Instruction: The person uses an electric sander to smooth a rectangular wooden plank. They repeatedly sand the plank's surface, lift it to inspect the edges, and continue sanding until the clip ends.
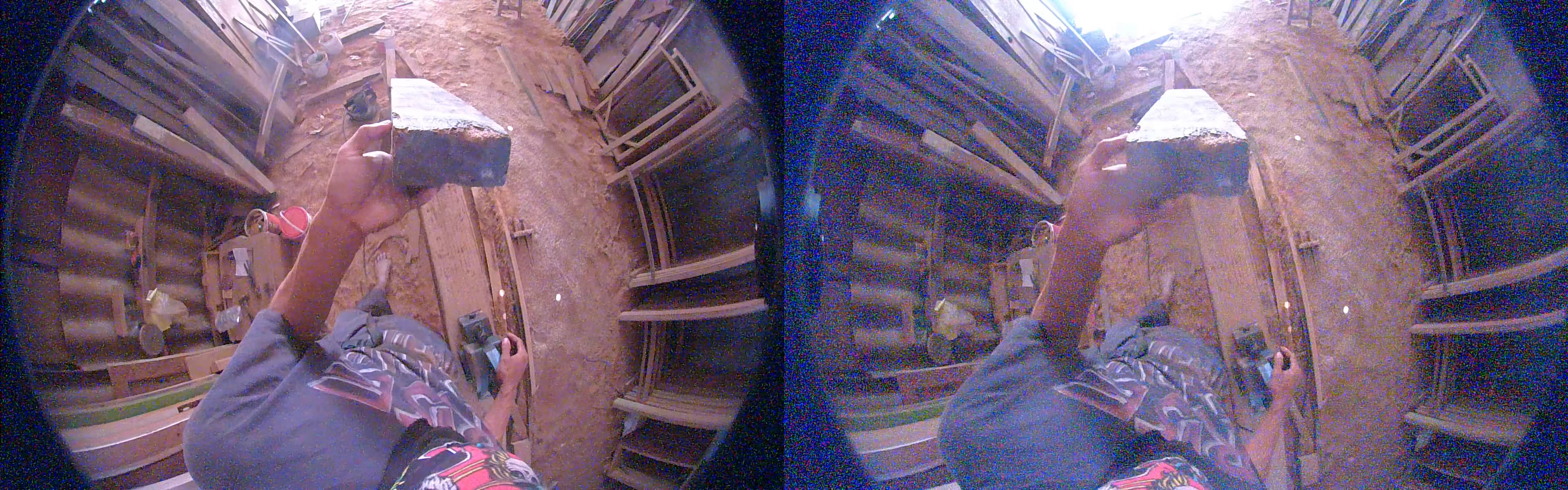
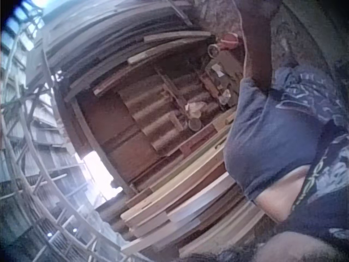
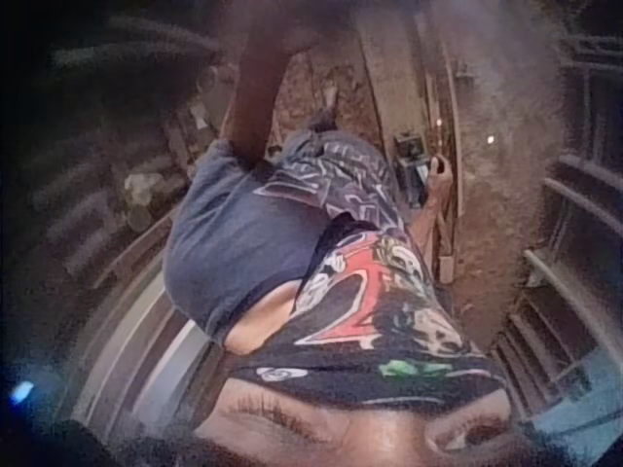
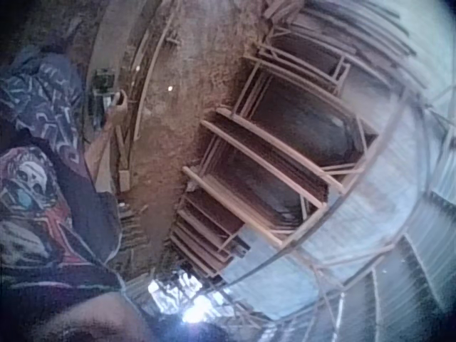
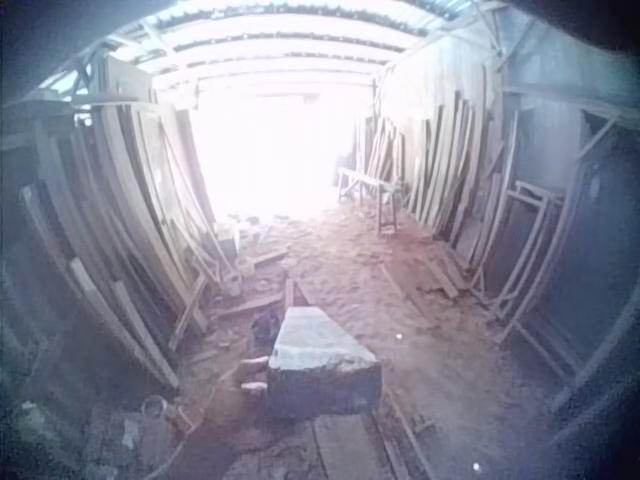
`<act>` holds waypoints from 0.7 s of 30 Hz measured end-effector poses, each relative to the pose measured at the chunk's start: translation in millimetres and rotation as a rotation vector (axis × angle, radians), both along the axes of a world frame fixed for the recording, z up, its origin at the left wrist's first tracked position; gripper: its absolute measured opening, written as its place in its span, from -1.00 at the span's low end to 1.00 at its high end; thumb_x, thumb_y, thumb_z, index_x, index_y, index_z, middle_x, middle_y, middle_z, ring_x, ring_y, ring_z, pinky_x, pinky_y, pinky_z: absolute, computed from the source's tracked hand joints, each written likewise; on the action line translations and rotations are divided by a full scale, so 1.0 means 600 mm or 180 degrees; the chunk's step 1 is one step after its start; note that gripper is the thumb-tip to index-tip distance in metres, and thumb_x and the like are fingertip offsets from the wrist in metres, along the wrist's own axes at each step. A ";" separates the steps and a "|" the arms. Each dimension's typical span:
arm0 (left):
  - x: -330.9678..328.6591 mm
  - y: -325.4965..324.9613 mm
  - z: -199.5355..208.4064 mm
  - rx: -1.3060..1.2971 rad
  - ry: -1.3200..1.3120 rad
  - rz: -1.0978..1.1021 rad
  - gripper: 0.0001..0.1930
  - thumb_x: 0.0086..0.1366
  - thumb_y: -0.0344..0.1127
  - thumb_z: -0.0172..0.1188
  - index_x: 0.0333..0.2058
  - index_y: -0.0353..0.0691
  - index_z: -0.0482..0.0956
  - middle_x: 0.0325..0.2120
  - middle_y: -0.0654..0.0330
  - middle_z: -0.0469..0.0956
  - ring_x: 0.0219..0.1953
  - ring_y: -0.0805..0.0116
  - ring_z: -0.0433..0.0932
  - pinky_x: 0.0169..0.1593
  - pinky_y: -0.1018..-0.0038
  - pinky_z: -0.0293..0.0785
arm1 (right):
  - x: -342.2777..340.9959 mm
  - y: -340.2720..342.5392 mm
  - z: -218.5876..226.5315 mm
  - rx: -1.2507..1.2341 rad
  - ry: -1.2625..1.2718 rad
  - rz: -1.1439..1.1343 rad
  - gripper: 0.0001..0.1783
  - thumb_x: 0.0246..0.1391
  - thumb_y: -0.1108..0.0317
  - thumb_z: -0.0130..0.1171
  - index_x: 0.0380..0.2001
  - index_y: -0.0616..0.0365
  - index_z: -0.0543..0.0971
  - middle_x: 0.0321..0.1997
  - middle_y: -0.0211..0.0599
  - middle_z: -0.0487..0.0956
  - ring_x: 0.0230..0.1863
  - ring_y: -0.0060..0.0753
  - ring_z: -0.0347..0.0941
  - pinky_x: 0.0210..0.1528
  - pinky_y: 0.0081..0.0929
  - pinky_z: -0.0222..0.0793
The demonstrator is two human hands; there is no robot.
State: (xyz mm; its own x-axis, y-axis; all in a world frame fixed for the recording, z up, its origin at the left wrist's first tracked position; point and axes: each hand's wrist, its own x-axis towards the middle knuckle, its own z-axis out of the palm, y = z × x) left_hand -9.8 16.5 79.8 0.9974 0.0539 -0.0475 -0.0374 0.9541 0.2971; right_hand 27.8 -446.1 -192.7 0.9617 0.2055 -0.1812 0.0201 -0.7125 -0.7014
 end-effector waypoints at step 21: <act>0.039 -0.190 -0.339 0.0506 0.1843 0.0694 -0.24 0.32 0.26 0.01 0.23 -0.31 0.36 0.10 -0.10 0.50 0.11 -0.09 0.51 0.21 0.08 0.40 | 0.005 -0.008 -0.009 -0.0144 0.0559 0.0124 -0.50 0.31 -0.03 0.03 -0.04 0.23 0.57 -0.02 0.01 0.63 -0.04 0.06 0.56 0.01 -0.14 0.42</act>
State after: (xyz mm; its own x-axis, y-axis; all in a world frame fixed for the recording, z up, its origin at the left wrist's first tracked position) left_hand 13.7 -97.7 -123.5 0.7779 0.3034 -0.5503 -0.0167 0.8854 0.4646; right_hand 30.5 -450.8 -198.2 0.9060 0.2297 -0.3556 -0.0717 -0.7446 -0.6637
